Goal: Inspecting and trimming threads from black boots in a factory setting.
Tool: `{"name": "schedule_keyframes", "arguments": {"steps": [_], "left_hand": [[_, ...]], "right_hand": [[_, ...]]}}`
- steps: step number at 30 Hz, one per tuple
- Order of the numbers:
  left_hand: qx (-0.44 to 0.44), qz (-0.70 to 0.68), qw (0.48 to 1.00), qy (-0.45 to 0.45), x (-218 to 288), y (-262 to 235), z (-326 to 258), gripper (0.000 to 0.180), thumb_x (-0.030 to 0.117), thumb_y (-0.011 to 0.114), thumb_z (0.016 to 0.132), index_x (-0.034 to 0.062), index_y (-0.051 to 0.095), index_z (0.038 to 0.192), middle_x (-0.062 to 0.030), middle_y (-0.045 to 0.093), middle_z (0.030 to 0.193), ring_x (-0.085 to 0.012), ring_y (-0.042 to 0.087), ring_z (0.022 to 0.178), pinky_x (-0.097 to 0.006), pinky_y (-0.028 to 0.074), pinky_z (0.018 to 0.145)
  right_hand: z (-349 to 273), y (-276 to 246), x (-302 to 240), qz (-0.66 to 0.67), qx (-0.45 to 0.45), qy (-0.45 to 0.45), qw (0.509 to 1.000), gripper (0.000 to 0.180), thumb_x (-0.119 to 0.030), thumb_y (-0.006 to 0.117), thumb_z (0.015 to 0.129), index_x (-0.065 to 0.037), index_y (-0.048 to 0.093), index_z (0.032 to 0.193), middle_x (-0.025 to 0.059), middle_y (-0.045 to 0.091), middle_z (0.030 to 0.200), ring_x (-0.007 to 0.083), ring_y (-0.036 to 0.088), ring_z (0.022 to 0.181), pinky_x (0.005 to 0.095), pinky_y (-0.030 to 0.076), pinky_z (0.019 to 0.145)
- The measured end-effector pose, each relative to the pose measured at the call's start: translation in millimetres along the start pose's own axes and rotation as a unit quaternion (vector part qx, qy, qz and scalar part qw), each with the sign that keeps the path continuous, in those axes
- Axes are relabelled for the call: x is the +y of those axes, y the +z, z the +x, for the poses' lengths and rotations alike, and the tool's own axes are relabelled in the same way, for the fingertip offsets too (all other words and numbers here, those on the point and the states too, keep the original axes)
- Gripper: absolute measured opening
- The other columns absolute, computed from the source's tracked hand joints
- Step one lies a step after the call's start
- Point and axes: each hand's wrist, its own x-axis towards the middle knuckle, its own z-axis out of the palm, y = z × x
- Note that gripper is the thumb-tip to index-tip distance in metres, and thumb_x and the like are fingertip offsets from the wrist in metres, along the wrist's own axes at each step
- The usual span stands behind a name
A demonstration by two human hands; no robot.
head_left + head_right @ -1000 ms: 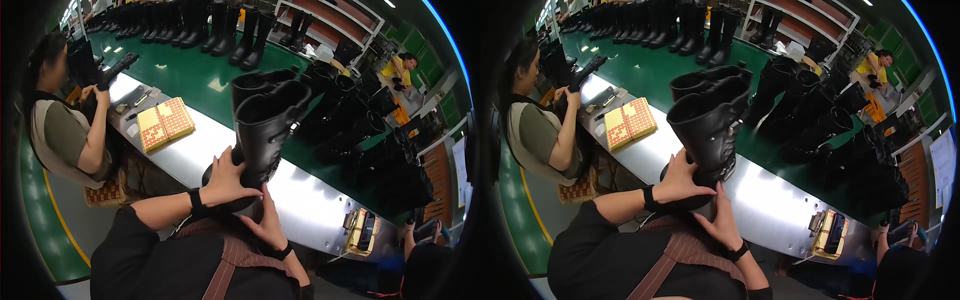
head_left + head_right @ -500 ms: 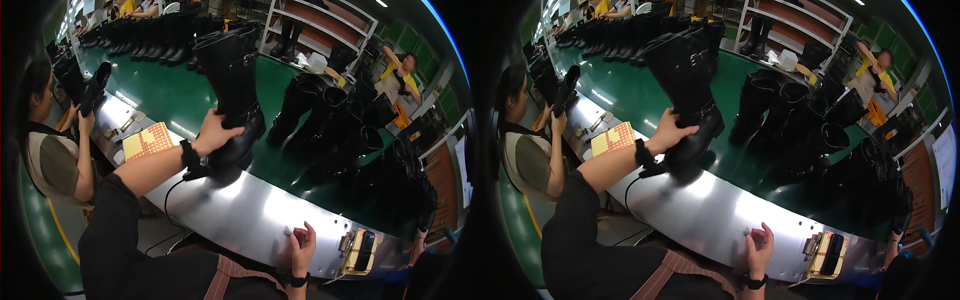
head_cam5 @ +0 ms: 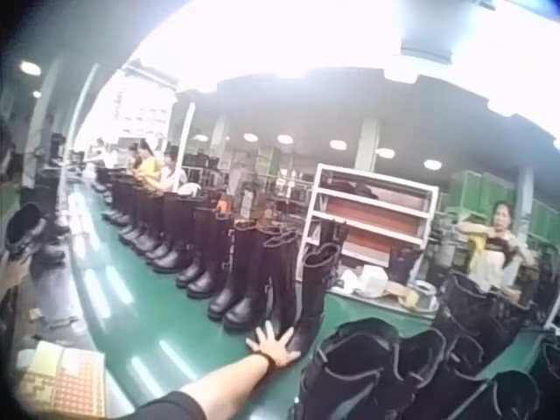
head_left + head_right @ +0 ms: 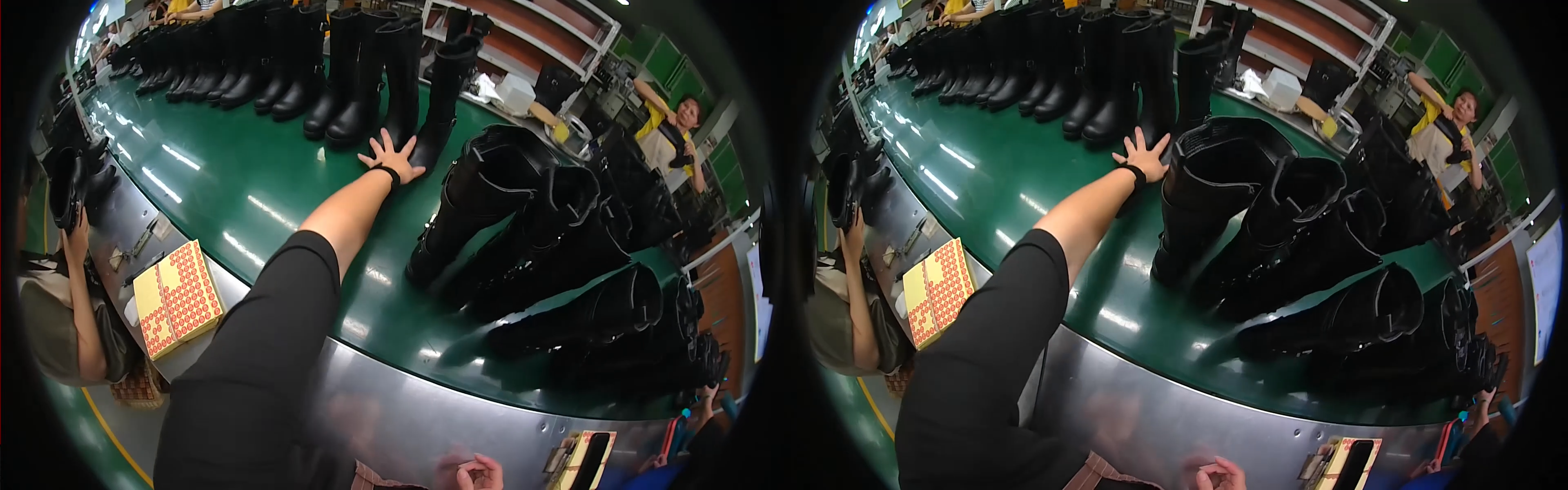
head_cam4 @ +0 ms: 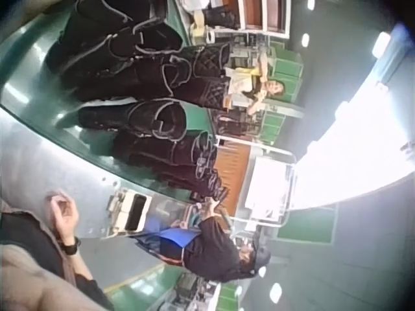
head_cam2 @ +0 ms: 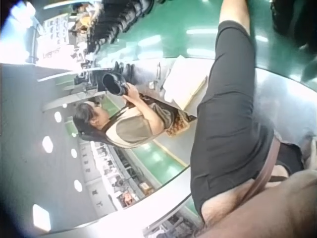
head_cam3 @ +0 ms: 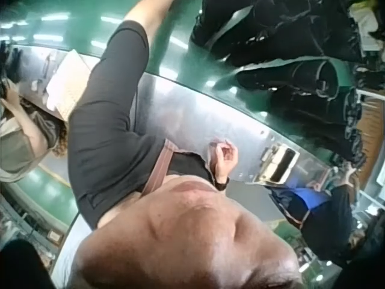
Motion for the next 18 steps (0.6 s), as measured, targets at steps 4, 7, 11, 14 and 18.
{"name": "schedule_keyframes", "arguments": {"steps": [4,7,11,14,18], "left_hand": [[-0.046,0.027,0.998,0.017,-4.9,-14.8,1.2,0.074,0.049,0.06,0.088,0.043,0.024,0.152,-0.018,0.001,0.163,-0.0466,0.005,0.148,-0.072,0.011,0.111],[0.003,-0.045,0.994,0.095,-9.1,-40.4,-36.6,0.055,0.025,0.061,0.084,0.0208,0.051,0.138,-0.0201,0.047,0.138,-0.0374,0.044,0.131,-0.055,0.034,0.107],[0.072,-0.323,0.908,0.255,-25.2,-70.2,-133.2,0.021,0.011,0.062,0.074,0.0074,0.068,0.093,-0.024,0.054,0.135,-0.0397,0.048,0.127,-0.043,0.042,0.105],[0.159,-0.244,0.856,0.428,-30.6,-62.0,-223.2,0.028,0.016,0.068,0.073,0.011,0.071,0.1,-0.028,0.048,0.14,-0.0423,0.044,0.131,-0.044,0.038,0.108],[0.129,-0.16,0.904,0.375,27.5,-43.9,-258.5,0.054,0.037,0.079,0.074,0.0143,0.068,0.121,-0.0292,0.022,0.152,-0.0472,0.023,0.141,-0.052,0.027,0.114]], "right_hand": [[1.2,1.5,2.2,0.008,-0.021,-0.048,0.999,0.035,0.007,0.065,0.088,0.004,0.054,0.121,0.0081,0.064,0.095,0.0148,0.06,0.089,0.0283,0.048,0.083],[4.6,-1.3,7.4,0.046,0.005,-0.016,0.999,0.034,0.003,0.068,0.085,0.0,0.058,0.117,0.0069,0.066,0.092,0.0165,0.062,0.085,0.03,0.049,0.078],[9.9,-5.1,9.9,-0.001,-0.036,-0.073,0.997,0.034,0.002,0.072,0.081,0.003,0.061,0.112,0.0062,0.066,0.085,0.0127,0.062,0.079,0.0253,0.05,0.076],[10.4,-3.7,7.8,-0.017,-0.045,-0.085,0.995,0.026,0.0,0.074,0.079,0.002,0.065,0.103,0.0045,0.066,0.081,0.011,0.062,0.076,0.0253,0.05,0.074],[10.2,-2.0,3.5,-0.04,-0.07,-0.1,0.992,0.025,-0.001,0.074,0.08,0.001,0.065,0.104,0.0037,0.065,0.08,0.0101,0.061,0.074,0.0246,0.049,0.072]]}}
